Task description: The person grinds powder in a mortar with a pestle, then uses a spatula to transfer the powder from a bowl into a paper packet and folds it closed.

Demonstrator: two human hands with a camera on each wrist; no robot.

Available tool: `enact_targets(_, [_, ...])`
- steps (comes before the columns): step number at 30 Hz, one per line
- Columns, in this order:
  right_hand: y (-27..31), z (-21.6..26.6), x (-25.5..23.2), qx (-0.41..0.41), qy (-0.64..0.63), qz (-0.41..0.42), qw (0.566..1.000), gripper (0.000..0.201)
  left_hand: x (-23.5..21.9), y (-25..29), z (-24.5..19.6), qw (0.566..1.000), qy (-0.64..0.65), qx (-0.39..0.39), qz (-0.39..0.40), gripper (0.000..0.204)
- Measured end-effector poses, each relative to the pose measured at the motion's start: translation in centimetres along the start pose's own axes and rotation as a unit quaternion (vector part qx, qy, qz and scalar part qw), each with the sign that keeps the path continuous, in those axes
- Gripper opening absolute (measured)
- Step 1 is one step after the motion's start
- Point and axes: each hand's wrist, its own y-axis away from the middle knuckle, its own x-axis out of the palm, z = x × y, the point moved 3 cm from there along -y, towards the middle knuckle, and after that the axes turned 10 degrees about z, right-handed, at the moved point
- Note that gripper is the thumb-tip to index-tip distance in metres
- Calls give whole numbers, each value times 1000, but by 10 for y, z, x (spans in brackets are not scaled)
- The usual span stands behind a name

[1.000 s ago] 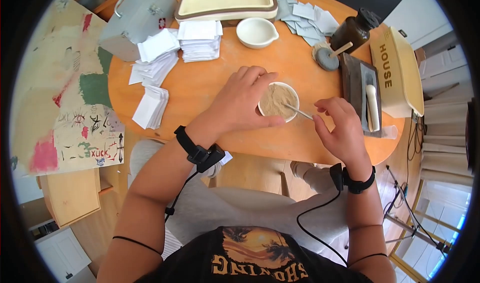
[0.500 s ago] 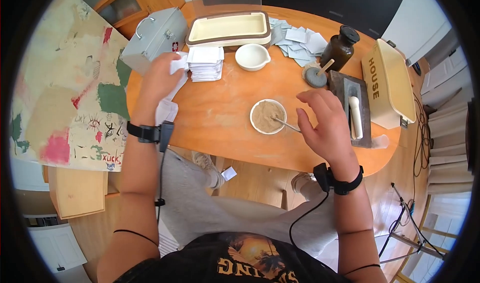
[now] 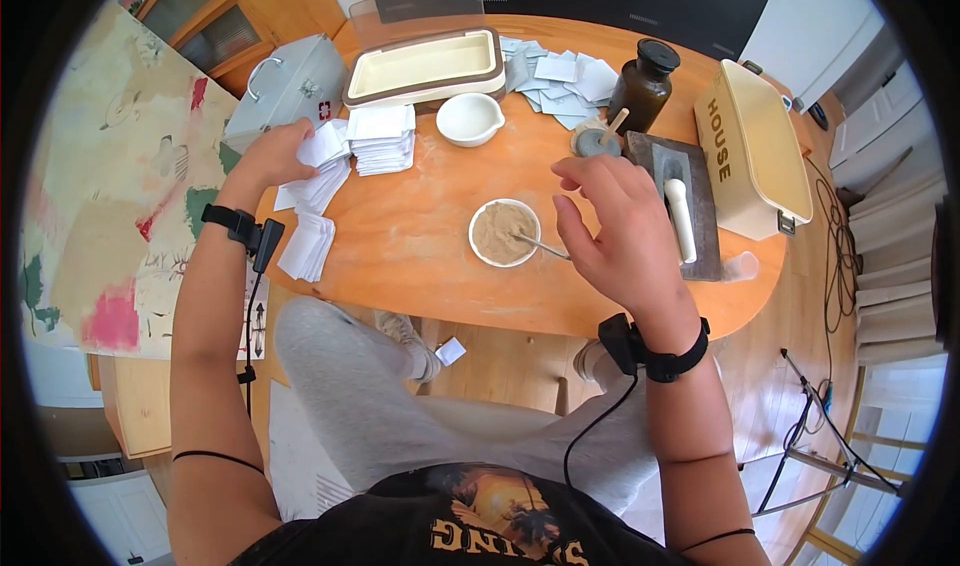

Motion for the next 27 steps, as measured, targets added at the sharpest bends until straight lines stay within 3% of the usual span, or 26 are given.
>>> enact_targets(8, [-4,3,2,-20,-5,-21,1000,26,-7,2,-12,999,-33,5,-25,69])
enact_targets(13, [-6,7,-1,-20,-7,-19,1000,26,-26,46,-49,997,-12,3,-73,65])
enact_targets(15, [-7,11,0,-23,-8,-15,1000,28,-27,77,-87,983,15,124,-138,67])
enact_targets(17, [-8,16,1,-25,-9,-11,1000,29,-26,111,-135,979,24,149,-140,68])
enact_targets(19, [-9,21,7,-31,-21,51,998,46,-15,126,-165,968,22,195,-156,66])
enact_targets(21, [-8,27,16,-40,-22,62,997,55,-11,135,-192,954,23,242,-172,65])
enact_targets(23, [-6,27,28,-43,-13,93,995,78,-8,139,-212,962,40,247,-112,64])
enact_targets(27, [0,26,37,-28,1,114,993,85,-7,143,-229,955,24,275,-111,63])
